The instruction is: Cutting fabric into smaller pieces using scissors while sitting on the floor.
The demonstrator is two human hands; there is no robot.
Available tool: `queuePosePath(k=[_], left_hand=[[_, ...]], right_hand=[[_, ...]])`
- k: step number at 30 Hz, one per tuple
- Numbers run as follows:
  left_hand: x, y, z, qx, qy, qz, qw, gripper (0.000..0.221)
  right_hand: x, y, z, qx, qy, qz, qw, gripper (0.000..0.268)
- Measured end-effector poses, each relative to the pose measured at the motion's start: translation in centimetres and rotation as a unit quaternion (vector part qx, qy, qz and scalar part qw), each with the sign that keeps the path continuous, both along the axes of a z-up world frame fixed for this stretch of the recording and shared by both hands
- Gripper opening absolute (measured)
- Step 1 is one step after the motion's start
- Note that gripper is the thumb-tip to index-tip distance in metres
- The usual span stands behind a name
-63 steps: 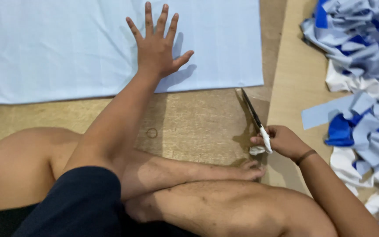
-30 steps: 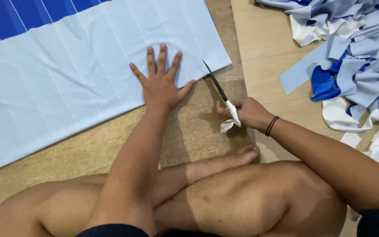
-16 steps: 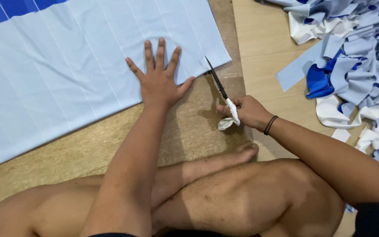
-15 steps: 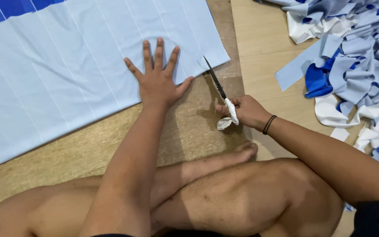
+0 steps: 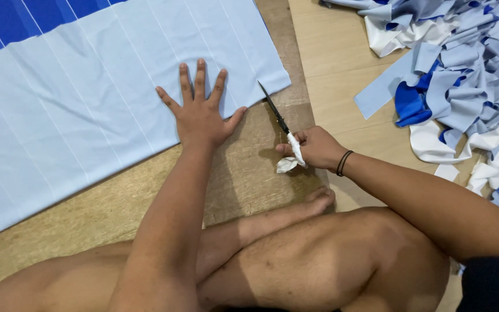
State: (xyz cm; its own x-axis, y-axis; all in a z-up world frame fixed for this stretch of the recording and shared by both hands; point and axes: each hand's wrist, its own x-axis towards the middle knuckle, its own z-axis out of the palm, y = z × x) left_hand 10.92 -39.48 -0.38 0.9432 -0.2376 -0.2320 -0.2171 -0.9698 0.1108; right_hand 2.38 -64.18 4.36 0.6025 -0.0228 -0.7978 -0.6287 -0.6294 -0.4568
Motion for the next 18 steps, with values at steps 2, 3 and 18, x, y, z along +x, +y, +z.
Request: queuePosePath(k=[2,3,18], left_hand=[[-0.1,0.1,-0.3,-0.006,-0.015,-0.001,1.0,0.091],[0.0,0.1,-0.4,-0.012,-0.031,-0.002,0.999,0.091],[-0.2,0.2,-0.1,-0.02,-0.046,0.001,0.999,0.089]], right_hand=[[0.0,-0.1,-0.2,0.014,-0.003,-0.006,1.0,0.049],[0.1,-0.1,-0.3,0.028,-0.007,-0.012,1.0,0.049],[2.1,0.8,-1.0,-0.043,-0.038,0.044,0.997,0.06]])
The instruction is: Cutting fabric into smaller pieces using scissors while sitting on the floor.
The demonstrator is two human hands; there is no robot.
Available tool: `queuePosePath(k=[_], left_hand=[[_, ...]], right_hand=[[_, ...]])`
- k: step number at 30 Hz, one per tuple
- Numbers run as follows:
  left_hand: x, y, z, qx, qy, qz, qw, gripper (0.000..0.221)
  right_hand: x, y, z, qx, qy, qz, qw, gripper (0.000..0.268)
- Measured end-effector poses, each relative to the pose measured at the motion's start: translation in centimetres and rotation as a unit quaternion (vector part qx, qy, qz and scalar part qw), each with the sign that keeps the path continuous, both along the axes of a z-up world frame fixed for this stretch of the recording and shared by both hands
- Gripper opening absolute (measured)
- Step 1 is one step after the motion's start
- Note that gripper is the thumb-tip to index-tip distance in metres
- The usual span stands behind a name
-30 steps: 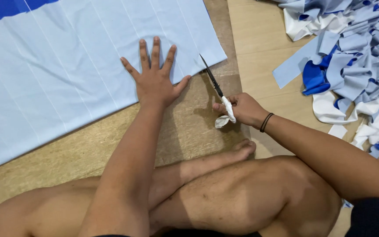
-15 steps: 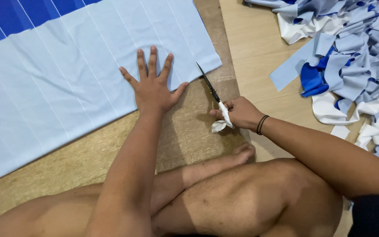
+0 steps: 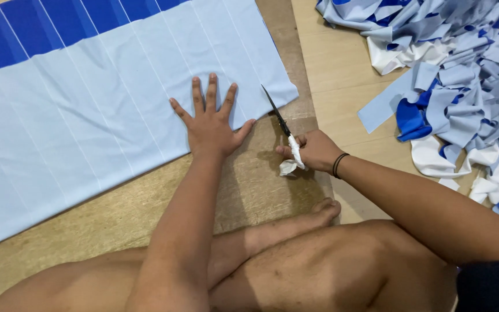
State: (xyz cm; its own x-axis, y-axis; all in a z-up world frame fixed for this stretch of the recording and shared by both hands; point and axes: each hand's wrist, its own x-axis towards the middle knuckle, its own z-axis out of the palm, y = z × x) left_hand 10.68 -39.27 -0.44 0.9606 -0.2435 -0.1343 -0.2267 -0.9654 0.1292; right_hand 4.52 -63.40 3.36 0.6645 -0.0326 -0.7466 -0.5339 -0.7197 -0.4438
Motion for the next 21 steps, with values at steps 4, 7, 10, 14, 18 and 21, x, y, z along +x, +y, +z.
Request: queuePosePath(k=[4,7,10,14,18,21], left_hand=[[0.1,0.0,0.0,-0.012,0.015,0.002,1.0,0.089],[0.0,0.0,0.0,-0.012,0.0,0.0,1.0,0.09],[0.2,-0.1,0.3,-0.01,0.008,0.003,1.0,0.09],[0.2,0.0,0.4,-0.005,0.023,0.006,1.0,0.089],[0.2,0.0,0.6,0.0,0.028,0.0,1.0,0.088],[0.4,0.0,0.8,0.011,0.039,-0.002,0.999,0.088]], right_hand=[[1.7,0.2,0.2,0.002,-0.021,-0.007,1.0,0.064],[2.6,0.7,0.6,-0.005,-0.021,0.009,1.0,0.065],[3.1,0.7,0.6,-0.012,-0.022,0.017,1.0,0.066],[3.8,0.7,0.3,-0.01,-0.004,0.014,1.0,0.063],[5.5,1.4,0.5,0.021,-0.003,-0.035,0.999,0.063],[6.3,2.2,1.0,0.04,0.0,-0.045,0.998,0.063]])
